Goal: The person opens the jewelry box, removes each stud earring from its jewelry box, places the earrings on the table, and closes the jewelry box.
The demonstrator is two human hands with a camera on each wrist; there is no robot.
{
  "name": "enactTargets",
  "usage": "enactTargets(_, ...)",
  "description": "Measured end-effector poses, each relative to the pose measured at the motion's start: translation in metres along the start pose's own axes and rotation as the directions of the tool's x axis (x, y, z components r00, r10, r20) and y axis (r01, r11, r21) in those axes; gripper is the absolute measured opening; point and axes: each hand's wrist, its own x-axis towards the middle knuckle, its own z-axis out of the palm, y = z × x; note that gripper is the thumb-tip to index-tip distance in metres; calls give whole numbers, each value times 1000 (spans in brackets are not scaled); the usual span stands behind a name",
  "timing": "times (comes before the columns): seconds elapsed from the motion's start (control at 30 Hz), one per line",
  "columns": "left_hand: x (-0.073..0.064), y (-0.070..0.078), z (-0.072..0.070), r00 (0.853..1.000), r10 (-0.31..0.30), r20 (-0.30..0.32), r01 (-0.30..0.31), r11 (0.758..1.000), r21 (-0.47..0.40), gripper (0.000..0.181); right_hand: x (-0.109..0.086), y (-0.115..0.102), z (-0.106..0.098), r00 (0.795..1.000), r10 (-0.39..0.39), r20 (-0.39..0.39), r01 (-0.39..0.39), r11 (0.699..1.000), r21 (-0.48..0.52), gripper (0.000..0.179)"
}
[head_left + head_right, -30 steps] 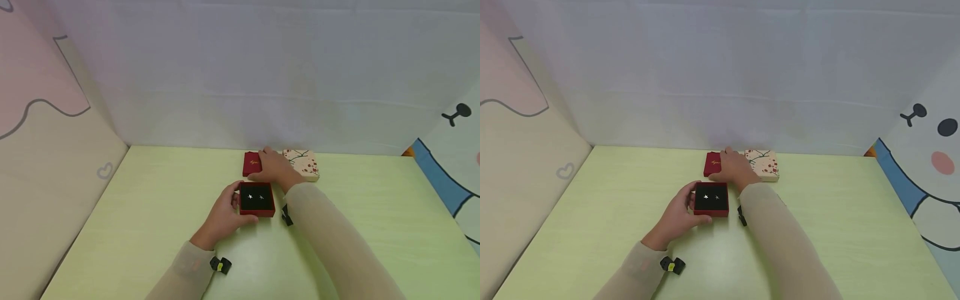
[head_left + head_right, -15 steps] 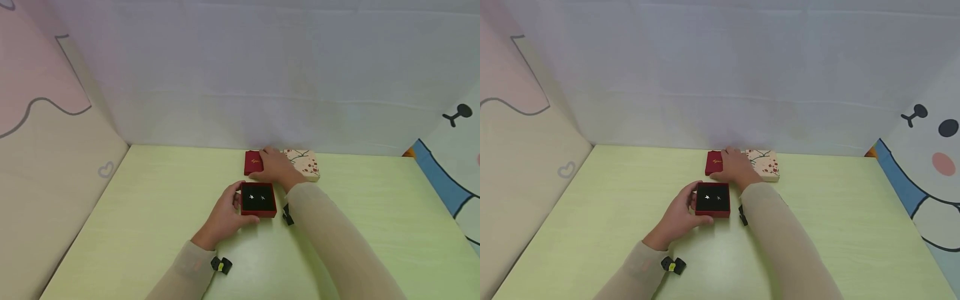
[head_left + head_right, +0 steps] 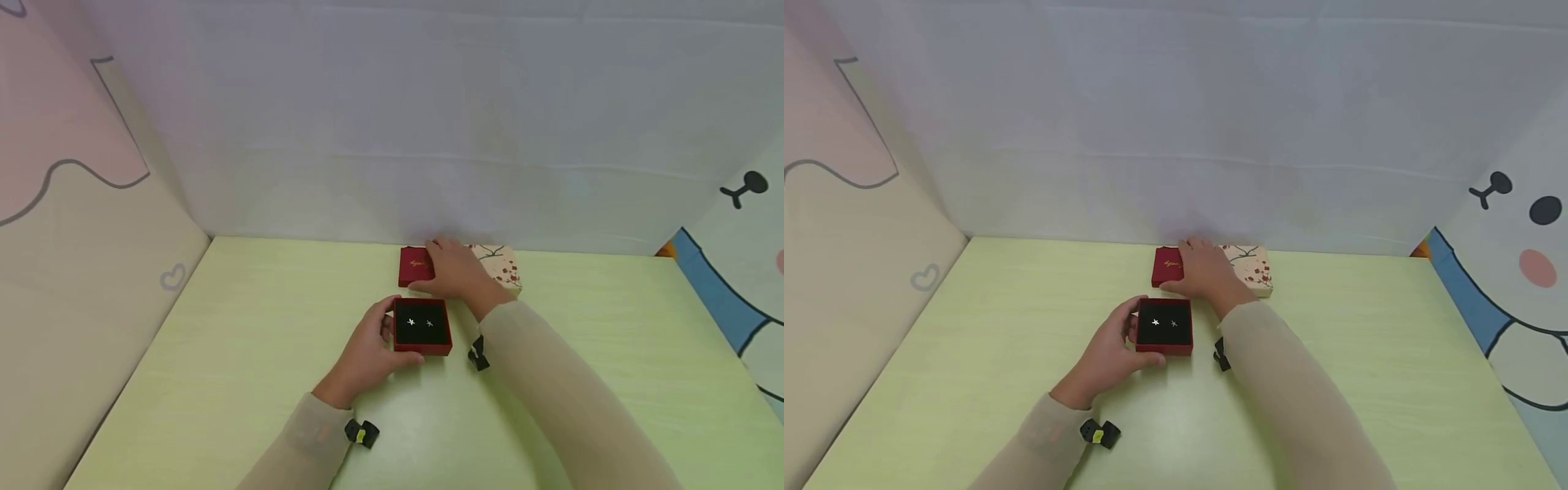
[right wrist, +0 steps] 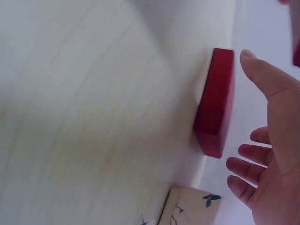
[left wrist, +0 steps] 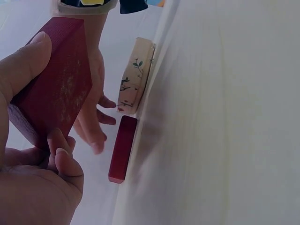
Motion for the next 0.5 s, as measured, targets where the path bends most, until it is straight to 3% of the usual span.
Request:
enactTargets(0.27,0,-3,0,1000,8,-9,-8,1000,9,98,-22,-6,-9,999,14,-48,-5,985,172,93)
enactTargets(0.5,0,-4,1,1000,0,-8,0,1000,8,99,-53,-9,-11,992,108,-65,-74,918,391,72)
